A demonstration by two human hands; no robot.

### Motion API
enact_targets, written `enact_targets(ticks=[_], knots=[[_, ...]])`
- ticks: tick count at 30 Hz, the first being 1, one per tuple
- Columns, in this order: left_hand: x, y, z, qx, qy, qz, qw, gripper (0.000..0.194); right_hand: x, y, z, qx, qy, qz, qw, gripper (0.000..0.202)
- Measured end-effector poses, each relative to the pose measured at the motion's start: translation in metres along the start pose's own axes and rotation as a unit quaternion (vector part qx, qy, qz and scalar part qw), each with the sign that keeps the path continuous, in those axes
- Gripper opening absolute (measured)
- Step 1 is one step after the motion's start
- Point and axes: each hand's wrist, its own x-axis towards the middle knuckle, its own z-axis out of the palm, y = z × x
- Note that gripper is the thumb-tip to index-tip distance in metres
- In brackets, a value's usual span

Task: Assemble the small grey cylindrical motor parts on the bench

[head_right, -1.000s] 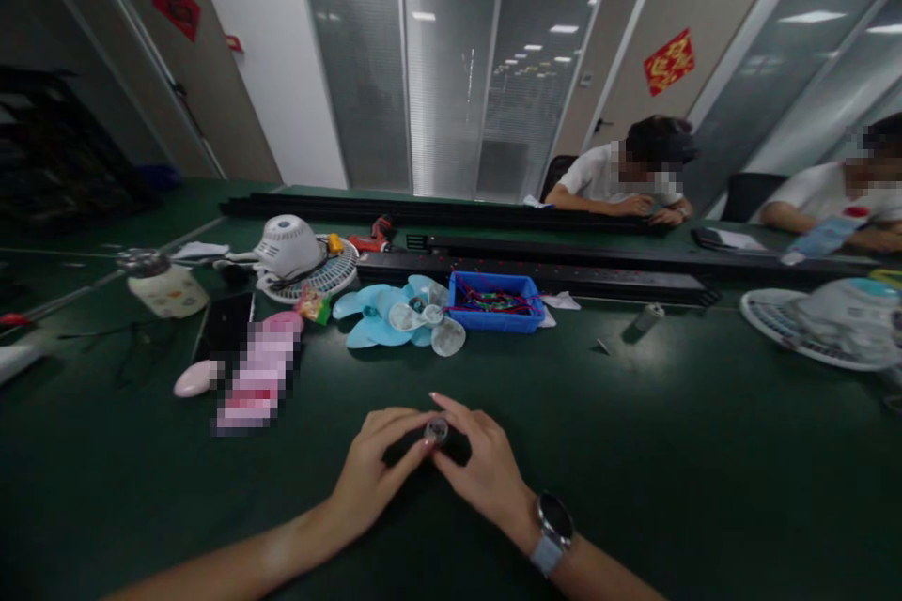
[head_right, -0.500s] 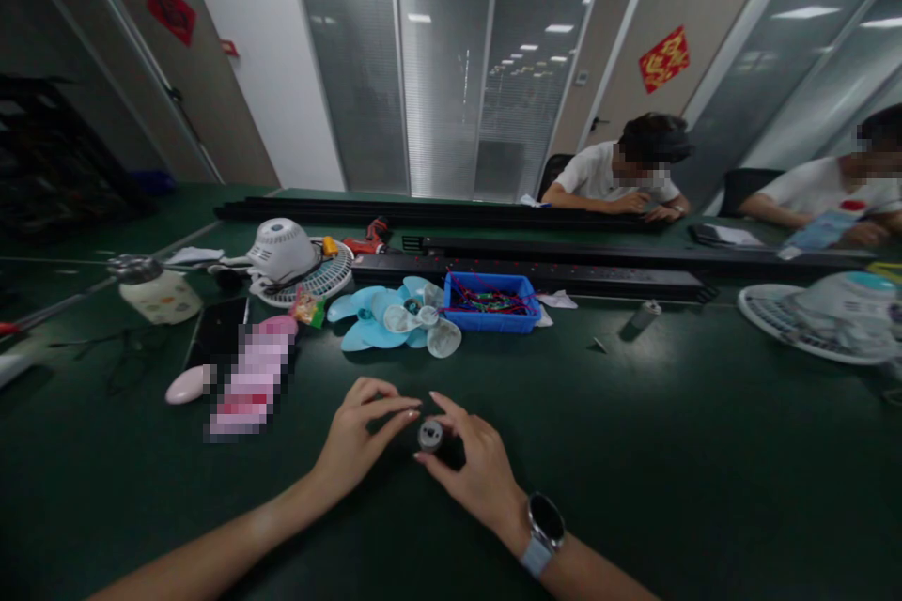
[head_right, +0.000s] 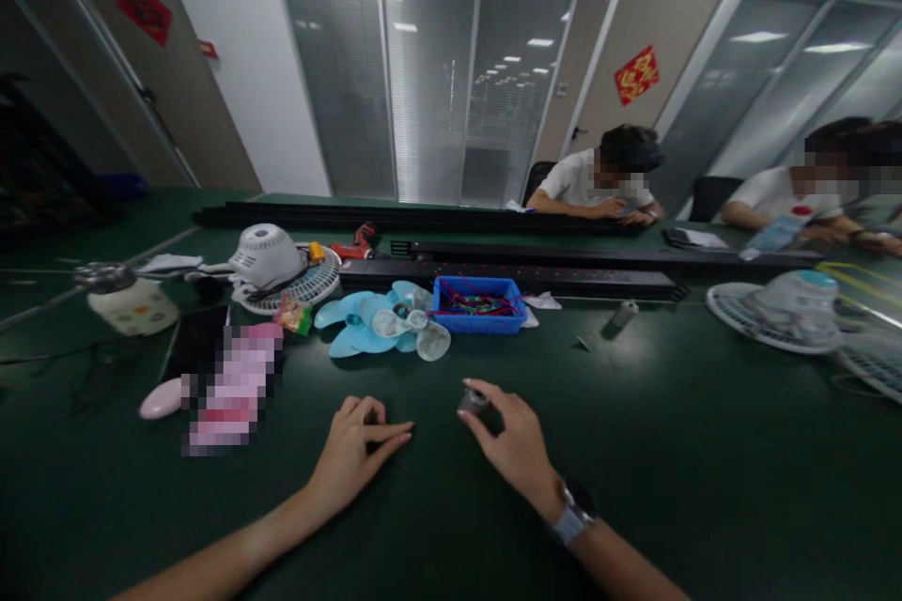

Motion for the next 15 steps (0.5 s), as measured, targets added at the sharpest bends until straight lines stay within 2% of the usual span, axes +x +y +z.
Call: enact_targets(ticks=[5,8,12,15], knots=[[0.000,-0.004,0.001,0.005,0.002,0.014,1.000,0.024,-0.001,0.076,-0.060,-0.138,0.117,0.081,0.980,0.049],[0.000,-0.006,0.001,-0.011,0.004,0.011,1.000,0.030,-0.010,0.105,-0.080,-0.203,0.121,0.119,0.964,0.049],[0.000,-0.006,-0.001,-0.069,0.026,-0.031,0.997,0.036,-0.019,0.122,-0.084,-0.213,0.077,0.140,0.964,0.048],[0.001,-0.004,-0.004,-0.109,0.048,-0.057,0.991,0.034,-0.020,0.113,-0.082,-0.252,0.088,0.110,0.957,0.053]])
